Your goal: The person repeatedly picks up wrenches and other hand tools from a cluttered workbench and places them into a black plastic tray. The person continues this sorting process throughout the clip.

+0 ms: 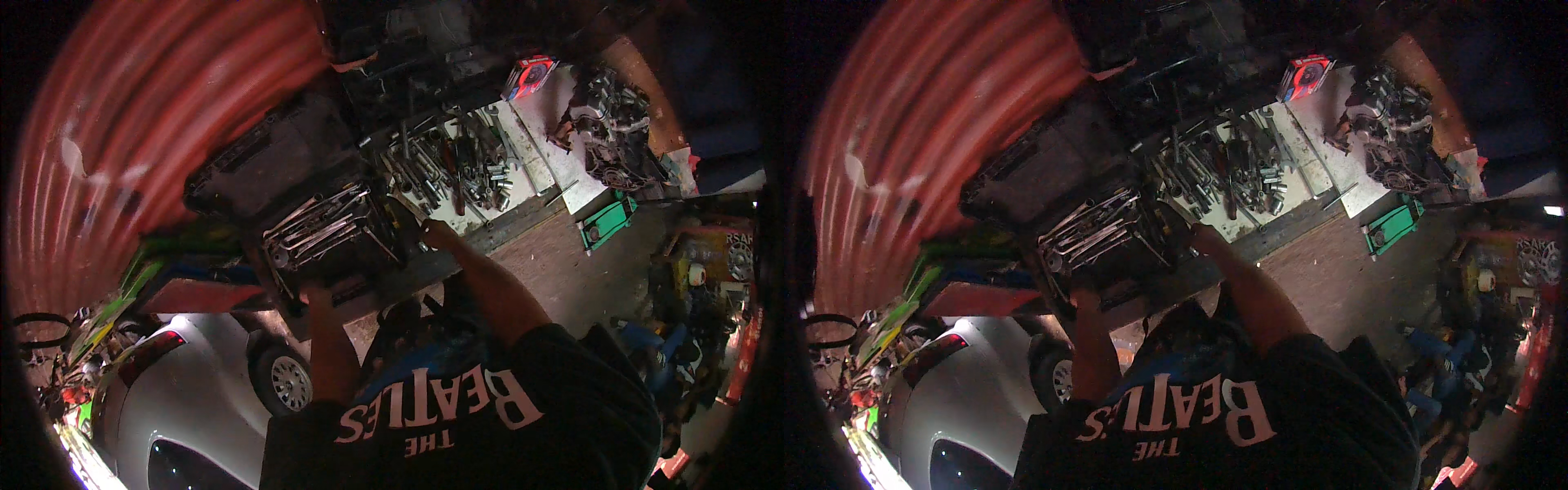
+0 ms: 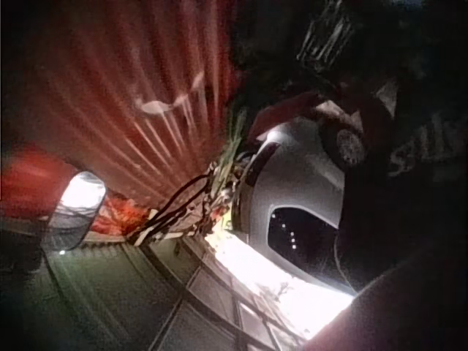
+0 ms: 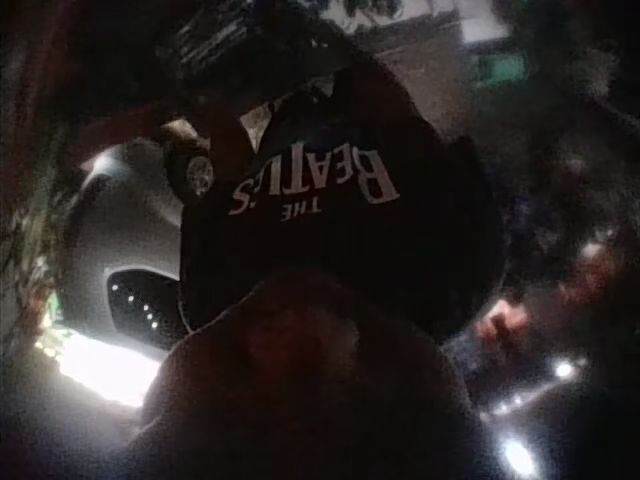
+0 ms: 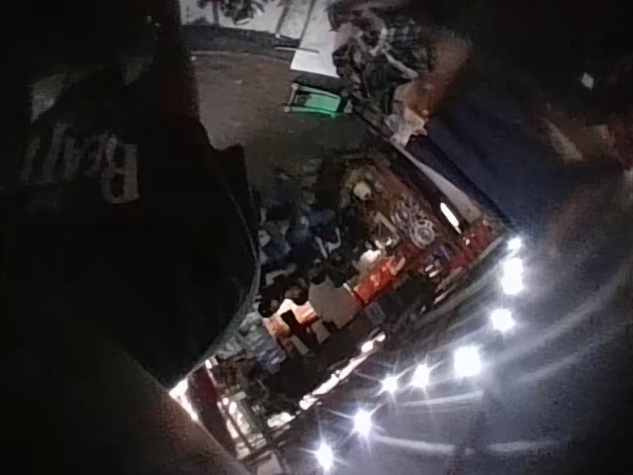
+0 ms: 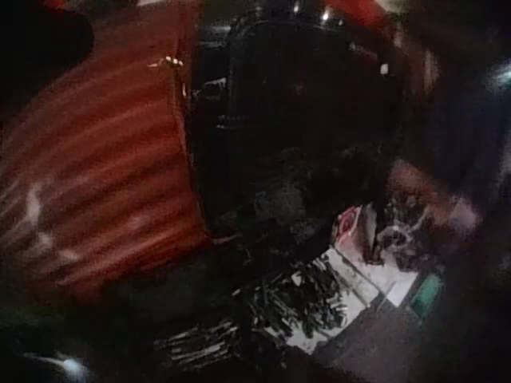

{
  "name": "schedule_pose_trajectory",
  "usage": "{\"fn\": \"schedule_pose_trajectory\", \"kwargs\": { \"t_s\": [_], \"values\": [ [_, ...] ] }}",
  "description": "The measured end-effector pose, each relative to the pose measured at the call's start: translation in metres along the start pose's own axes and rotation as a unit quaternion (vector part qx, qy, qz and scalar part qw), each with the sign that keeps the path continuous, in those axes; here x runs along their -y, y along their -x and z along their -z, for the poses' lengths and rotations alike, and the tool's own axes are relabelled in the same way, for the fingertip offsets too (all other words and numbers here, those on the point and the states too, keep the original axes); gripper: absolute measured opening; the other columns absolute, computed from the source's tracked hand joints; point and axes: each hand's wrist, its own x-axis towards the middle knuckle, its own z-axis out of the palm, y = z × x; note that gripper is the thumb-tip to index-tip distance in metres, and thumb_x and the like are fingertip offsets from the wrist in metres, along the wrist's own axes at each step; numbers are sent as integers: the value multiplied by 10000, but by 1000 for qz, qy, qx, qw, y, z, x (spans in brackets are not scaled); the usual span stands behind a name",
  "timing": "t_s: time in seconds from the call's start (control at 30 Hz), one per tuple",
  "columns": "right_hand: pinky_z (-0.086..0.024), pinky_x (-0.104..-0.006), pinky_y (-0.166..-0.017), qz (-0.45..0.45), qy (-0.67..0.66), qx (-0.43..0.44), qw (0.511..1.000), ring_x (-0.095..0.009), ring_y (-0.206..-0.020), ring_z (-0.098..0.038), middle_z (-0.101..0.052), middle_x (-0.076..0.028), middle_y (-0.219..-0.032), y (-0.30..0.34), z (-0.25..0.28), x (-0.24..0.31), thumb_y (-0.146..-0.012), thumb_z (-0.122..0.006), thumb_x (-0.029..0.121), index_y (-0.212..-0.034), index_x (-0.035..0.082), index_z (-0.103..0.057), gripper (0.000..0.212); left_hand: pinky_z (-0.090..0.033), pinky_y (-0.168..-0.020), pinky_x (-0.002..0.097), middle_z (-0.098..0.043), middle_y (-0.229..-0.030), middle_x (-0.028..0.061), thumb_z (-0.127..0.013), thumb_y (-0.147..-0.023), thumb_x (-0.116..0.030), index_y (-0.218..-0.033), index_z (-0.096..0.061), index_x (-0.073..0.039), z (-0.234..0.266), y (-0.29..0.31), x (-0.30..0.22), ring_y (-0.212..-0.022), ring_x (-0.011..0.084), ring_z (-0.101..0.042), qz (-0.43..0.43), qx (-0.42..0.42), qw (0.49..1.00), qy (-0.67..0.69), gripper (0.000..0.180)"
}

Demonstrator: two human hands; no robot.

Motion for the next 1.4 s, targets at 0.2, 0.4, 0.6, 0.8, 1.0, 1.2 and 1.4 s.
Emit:
{"fn": "schedule_pose_trajectory", "kwargs": {
  "t_s": [0.2, 0.4, 0.6, 0.8, 1.0, 1.2, 1.4],
  "values": [
    [-538, -369, -640, -54, -83, -5, 995, -232, -679, -671, -685, -108, -755, -5, 15, -83, -869, -580, 298, -973, 53, -634, 272, -544, -609, 371, -667, -924, 100, -588, -863, -200, -1137, -610, -68, -89, 51, -58, -754, 231, -652, -46, 187, 978, 81, 305],
    [-538, -411, -685, -28, -101, -15, 994, -281, -748, -671, -682, -153, -837, 14, 59, -144, -814, -626, 306, -951, 62, -657, 283, -533, -555, 360, -641, -823, 143, -583, -842, -153, -1119, -588, -62, -176, 136, -98, -674, 250, -637, -205, 238, 948, -62, 292],
    [-520, -444, -729, -41, -57, 5, 998, -328, -850, -640, -631, -161, -965, 13, 104, -193, -778, -624, 146, -1008, 44, -634, 252, -540, -650, 442, -644, -876, 215, -599, -803, -201, -1167, -551, -62, -217, 198, -89, -799, 344, -659, -260, 191, 877, -355, 393],
    [-503, -451, -786, 138, 74, 26, 987, -321, -954, -614, -631, -163, -1014, 3, 136, -223, -764, -572, 46, -1047, 65, -624, 289, -492, -831, 494, -599, -1105, 236, -567, -816, -247, -1205, -531, -94, -251, 202, -89, -1025, 396, -588, -253, 146, 905, -310, 420],
    [-506, -405, -698, 222, 85, 48, 970, -283, -811, -629, -611, -164, -1010, 3, 134, -251, -853, -558, 181, -1139, 49, -578, 316, -495, -835, 503, -484, -1268, 275, -555, -851, -406, -1320, -404, -49, -308, 205, -121, -1019, 422, -579, -273, 115, 903, -311, 608],
    [-512, -405, -728, 33, -30, 101, 994, -324, -912, -631, -635, -160, -1017, 26, 138, -212, -862, -540, 154, -1194, 77, -561, 342, -336, -1026, 476, -352, -1375, 297, -581, -827, -394, -1353, -274, 117, -363, 194, -100, -1255, 404, -388, -231, 28, 862, -451, 795],
    [-504, -379, -703, -5, -100, 71, 993, -267, -855, -623, -632, -138, -934, 40, 161, -205, -885, -542, 272, -1171, 58, -553, 357, -328, -1028, 449, -405, -1315, 277, -591, -821, -352, -1350, -273, 128, -354, 228, -117, -1217, 404, -400, -311, 31, 839, -446, 782]
  ]
}}
